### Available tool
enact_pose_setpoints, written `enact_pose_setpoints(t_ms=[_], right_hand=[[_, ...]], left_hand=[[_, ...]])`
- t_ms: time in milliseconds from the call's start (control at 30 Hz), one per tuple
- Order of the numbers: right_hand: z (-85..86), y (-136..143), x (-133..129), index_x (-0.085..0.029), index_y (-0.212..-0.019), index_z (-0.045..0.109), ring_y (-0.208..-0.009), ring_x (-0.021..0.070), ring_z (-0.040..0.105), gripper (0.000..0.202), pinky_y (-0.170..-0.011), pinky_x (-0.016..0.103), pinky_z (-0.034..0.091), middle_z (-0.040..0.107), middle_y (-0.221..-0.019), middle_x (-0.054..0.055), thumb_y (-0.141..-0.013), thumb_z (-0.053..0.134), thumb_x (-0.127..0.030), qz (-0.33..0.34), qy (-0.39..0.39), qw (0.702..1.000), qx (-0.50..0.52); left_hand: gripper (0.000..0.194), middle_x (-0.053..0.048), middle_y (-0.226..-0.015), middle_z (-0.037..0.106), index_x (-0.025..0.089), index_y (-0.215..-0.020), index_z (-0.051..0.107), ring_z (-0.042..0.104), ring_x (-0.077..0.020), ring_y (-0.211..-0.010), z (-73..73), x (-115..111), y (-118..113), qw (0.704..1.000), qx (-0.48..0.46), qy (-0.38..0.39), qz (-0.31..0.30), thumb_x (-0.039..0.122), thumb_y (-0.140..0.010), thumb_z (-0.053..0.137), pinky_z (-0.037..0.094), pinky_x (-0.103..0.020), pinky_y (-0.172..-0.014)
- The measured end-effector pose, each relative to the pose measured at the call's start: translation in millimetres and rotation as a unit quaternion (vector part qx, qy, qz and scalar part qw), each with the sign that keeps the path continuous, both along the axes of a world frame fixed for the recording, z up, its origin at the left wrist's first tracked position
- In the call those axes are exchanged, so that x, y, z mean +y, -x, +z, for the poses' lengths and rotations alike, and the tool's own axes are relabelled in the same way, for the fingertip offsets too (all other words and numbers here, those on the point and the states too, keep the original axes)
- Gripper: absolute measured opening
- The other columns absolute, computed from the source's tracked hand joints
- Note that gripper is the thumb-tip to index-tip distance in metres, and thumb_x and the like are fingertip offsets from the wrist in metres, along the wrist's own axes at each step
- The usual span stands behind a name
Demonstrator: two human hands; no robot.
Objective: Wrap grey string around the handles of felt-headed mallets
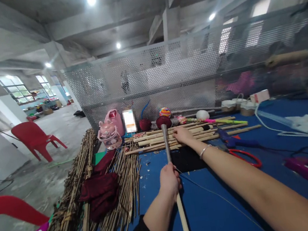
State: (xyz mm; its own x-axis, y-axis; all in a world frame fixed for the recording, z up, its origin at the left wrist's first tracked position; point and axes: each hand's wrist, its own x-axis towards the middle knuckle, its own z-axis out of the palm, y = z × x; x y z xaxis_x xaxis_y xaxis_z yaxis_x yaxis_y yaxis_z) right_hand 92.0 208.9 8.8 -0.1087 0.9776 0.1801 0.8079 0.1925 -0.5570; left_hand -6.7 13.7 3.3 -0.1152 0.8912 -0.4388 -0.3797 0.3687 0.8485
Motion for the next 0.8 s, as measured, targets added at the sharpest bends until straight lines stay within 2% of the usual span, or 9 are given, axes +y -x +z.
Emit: enact_pose_setpoints(t_ms=[67,167,267,333,433,567,700,800], right_hand=[[3.9,2,6,-0.014,-0.066,0.062,-0.079,0.0196,0.058,0.013,-0.066,0.025,0.040,0.065,-0.077,0.010,-0.071,0.051,-0.019,0.002,-0.002,1.000,0.023],[27.2,1,16,-0.012,-0.072,0.059,-0.064,0.0134,0.056,0.025,-0.055,0.021,0.041,0.064,-0.073,0.009,-0.080,0.037,-0.020,0.011,-0.011,0.997,0.079],[67.9,-1,23,-0.013,-0.084,0.053,-0.055,0.0081,0.051,0.029,-0.046,0.017,0.039,0.064,-0.084,0.008,-0.085,0.026,-0.022,0.020,-0.036,0.989,0.141],[99.0,-3,23,-0.015,-0.080,0.050,-0.050,0.0055,0.048,0.021,-0.042,0.014,0.037,0.063,-0.088,0.006,-0.085,0.030,-0.022,0.041,-0.061,0.971,0.229],[142.0,-9,19,-0.016,-0.070,0.045,-0.047,0.0041,0.043,0.014,-0.039,0.013,0.035,0.061,-0.083,0.003,-0.082,0.038,-0.021,0.077,-0.092,0.934,0.338],[184.1,-19,5,-0.017,-0.068,0.044,-0.048,0.0044,0.044,0.018,-0.040,0.013,0.036,0.059,-0.077,0.002,-0.082,0.043,-0.028,0.097,-0.173,0.904,0.378],[205.3,-37,-20,-0.018,-0.071,0.048,-0.054,0.0070,0.048,0.023,-0.044,0.016,0.038,0.058,-0.074,0.002,-0.084,0.041,-0.036,0.091,-0.308,0.880,0.350],[200.9,-59,-44,-0.019,-0.075,0.052,-0.060,0.0111,0.052,0.026,-0.050,0.021,0.041,0.058,-0.073,0.002,-0.085,0.038,-0.038,0.071,-0.369,0.882,0.284]], left_hand=[[0.028,0.010,-0.041,0.029,0.020,-0.068,0.038,0.021,-0.0033,-0.028,-0.1,0,0,1.000,-0.002,0.002,0.003,0.045,-0.079,0.038,0.016,-0.017,-0.033],[0.027,0.010,-0.041,0.030,0.020,-0.068,0.038,0.021,-0.0034,-0.028,-0.5,0,-1,1.000,-0.006,0.005,0.003,0.044,-0.080,0.036,0.015,-0.018,-0.033],[0.029,0.010,-0.041,0.030,0.020,-0.067,0.038,0.021,-0.0032,-0.028,-1.7,0,-1,1.000,-0.007,-0.004,0.000,0.046,-0.079,0.037,0.015,-0.017,-0.033],[0.031,0.010,-0.041,0.029,0.020,-0.067,0.038,0.021,-0.0032,-0.028,-2.3,0,-1,1.000,-0.003,-0.009,0.002,0.049,-0.078,0.038,0.015,-0.017,-0.033],[0.032,0.010,-0.041,0.029,0.020,-0.067,0.038,0.021,-0.0032,-0.029,-2.0,-1,-1,1.000,0.000,-0.011,0.001,0.050,-0.077,0.039,0.016,-0.017,-0.033],[0.030,0.010,-0.041,0.029,0.020,-0.067,0.038,0.020,-0.0033,-0.029,-0.5,-2,-1,1.000,0.004,-0.013,-0.002,0.046,-0.080,0.036,0.015,-0.018,-0.033],[0.028,0.010,-0.041,0.027,0.020,-0.067,0.037,0.020,-0.0033,-0.029,-0.7,-2,-1,1.000,0.000,-0.009,-0.004,0.046,-0.079,0.037,0.014,-0.017,-0.034],[0.029,0.010,-0.041,0.028,0.020,-0.067,0.038,0.021,-0.0032,-0.029,-1.2,-1,0,1.000,0.007,-0.009,-0.005,0.047,-0.078,0.039,0.015,-0.017,-0.034]])
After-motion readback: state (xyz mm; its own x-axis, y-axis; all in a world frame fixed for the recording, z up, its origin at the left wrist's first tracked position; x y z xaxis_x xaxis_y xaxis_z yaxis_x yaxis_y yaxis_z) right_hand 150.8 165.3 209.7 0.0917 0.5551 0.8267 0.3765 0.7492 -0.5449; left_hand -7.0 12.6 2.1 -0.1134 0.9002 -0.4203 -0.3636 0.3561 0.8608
